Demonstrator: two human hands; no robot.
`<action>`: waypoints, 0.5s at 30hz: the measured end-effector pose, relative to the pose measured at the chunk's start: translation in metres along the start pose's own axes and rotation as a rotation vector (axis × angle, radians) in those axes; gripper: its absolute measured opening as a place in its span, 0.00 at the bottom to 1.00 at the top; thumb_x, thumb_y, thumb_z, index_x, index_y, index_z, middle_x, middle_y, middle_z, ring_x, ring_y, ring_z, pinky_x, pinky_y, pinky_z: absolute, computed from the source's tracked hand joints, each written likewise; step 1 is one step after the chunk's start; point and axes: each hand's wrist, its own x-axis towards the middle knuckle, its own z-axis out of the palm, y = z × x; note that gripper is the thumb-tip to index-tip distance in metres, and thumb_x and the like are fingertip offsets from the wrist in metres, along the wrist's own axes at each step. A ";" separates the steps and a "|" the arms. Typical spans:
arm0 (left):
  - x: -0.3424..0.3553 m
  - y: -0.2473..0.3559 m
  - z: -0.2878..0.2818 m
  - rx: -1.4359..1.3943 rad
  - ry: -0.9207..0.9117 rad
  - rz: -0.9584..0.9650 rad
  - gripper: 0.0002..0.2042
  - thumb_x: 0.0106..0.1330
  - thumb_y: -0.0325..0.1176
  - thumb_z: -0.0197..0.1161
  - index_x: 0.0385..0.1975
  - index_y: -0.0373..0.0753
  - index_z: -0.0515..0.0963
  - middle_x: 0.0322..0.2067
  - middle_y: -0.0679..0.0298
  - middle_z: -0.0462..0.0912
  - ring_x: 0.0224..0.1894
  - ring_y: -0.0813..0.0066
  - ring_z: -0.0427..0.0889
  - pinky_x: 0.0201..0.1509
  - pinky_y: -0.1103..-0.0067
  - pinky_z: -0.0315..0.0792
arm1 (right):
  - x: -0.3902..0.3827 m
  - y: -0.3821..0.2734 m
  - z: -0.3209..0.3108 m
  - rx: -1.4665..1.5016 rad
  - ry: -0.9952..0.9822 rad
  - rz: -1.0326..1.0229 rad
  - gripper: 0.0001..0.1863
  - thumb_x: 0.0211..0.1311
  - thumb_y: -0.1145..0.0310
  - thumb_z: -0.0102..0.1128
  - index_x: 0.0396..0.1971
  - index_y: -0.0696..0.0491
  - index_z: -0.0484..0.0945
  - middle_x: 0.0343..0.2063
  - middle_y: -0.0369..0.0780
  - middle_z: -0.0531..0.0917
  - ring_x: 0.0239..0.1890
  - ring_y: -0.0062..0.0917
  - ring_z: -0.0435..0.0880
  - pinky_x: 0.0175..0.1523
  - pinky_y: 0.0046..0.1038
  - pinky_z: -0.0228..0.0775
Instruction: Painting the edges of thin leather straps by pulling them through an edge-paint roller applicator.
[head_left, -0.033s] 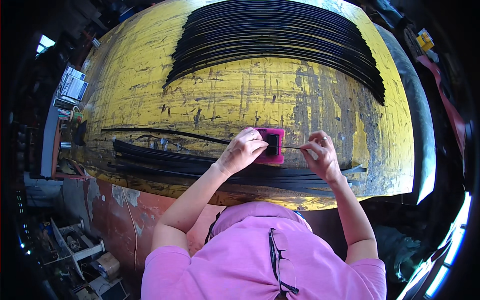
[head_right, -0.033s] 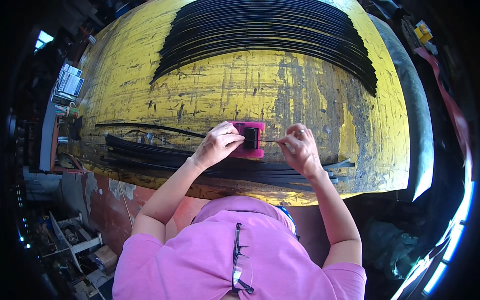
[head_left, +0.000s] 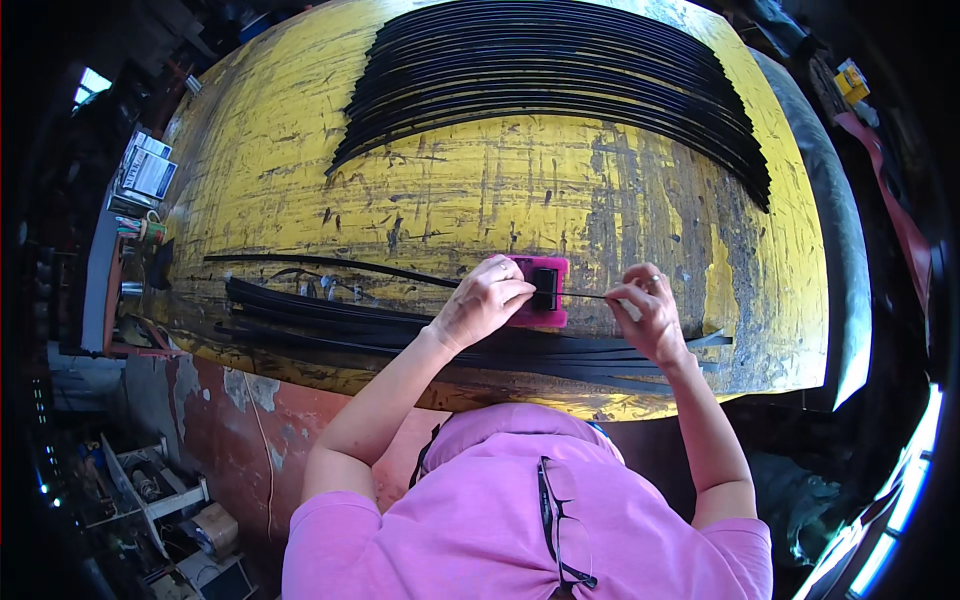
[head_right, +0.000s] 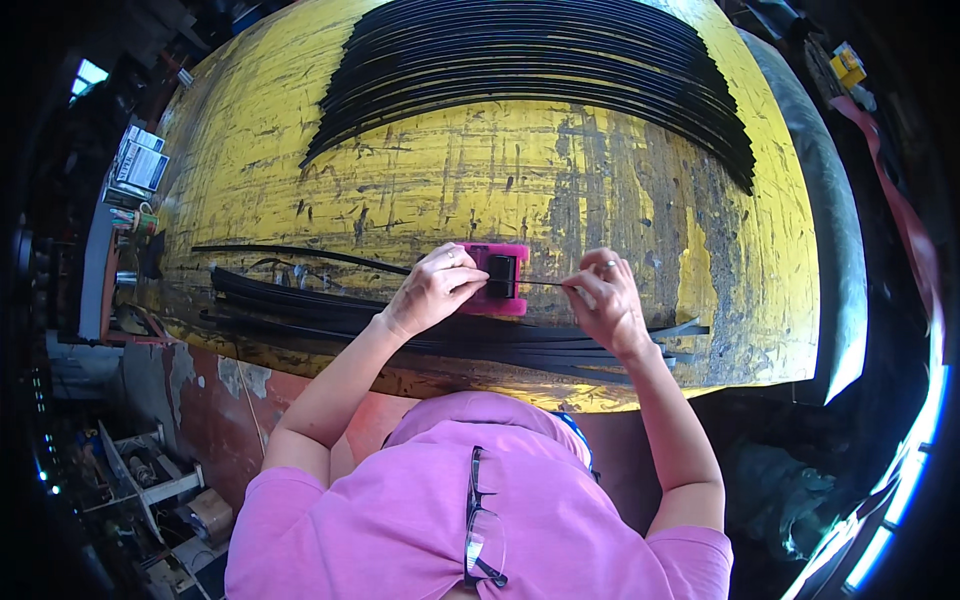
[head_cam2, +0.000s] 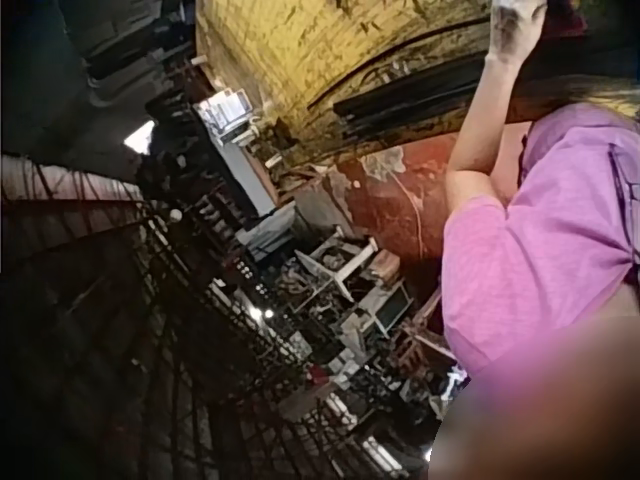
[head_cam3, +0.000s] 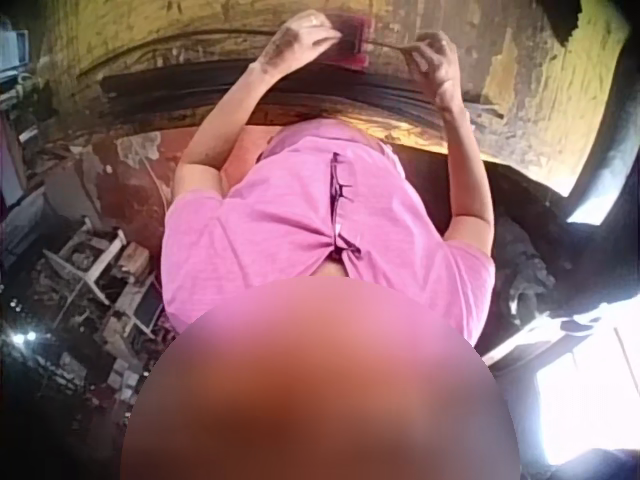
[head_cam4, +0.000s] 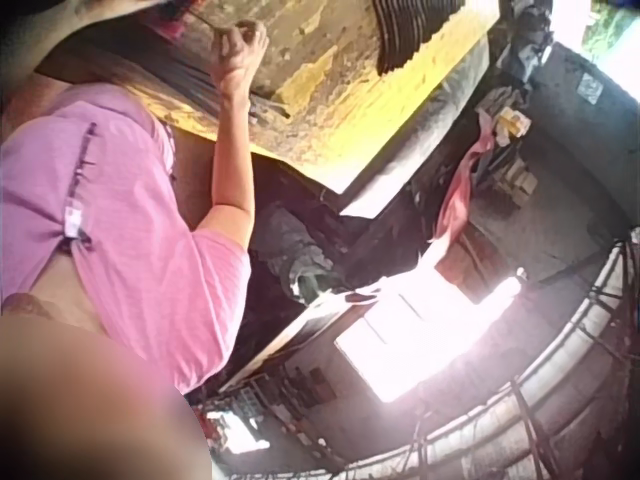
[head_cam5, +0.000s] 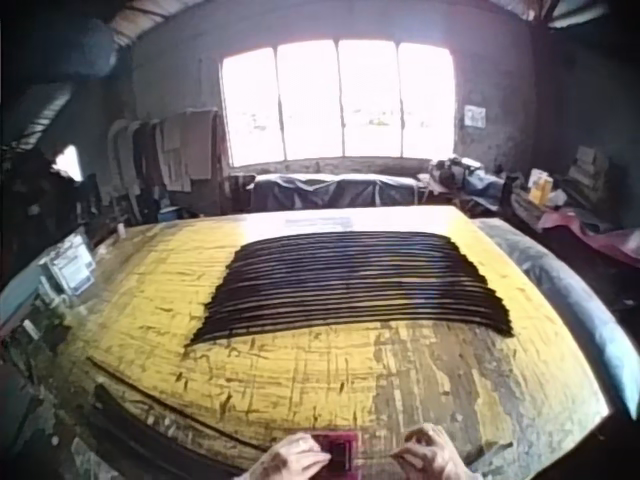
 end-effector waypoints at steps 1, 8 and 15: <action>0.000 0.000 0.000 0.002 0.001 0.003 0.04 0.48 0.22 0.65 0.24 0.35 0.79 0.24 0.63 0.75 0.31 0.68 0.75 0.36 0.75 0.71 | -0.004 0.005 -0.005 -0.005 0.016 -0.021 0.07 0.42 0.75 0.66 0.24 0.50 0.78 0.32 0.37 0.71 0.33 0.29 0.72 0.41 0.29 0.63; -0.002 0.000 0.003 0.069 0.022 -0.006 0.03 0.49 0.24 0.65 0.23 0.36 0.79 0.23 0.62 0.76 0.32 0.67 0.77 0.49 0.71 0.72 | -0.032 0.039 -0.041 -0.041 0.021 0.098 0.09 0.41 0.78 0.65 0.25 0.50 0.78 0.32 0.37 0.72 0.33 0.28 0.72 0.40 0.28 0.65; -0.001 0.004 0.005 0.068 -0.004 -0.029 0.02 0.50 0.25 0.65 0.24 0.37 0.80 0.22 0.63 0.77 0.28 0.67 0.78 0.57 0.68 0.69 | -0.066 0.070 -0.085 -0.070 0.060 0.190 0.09 0.42 0.81 0.64 0.25 0.53 0.78 0.33 0.39 0.71 0.32 0.29 0.72 0.38 0.28 0.66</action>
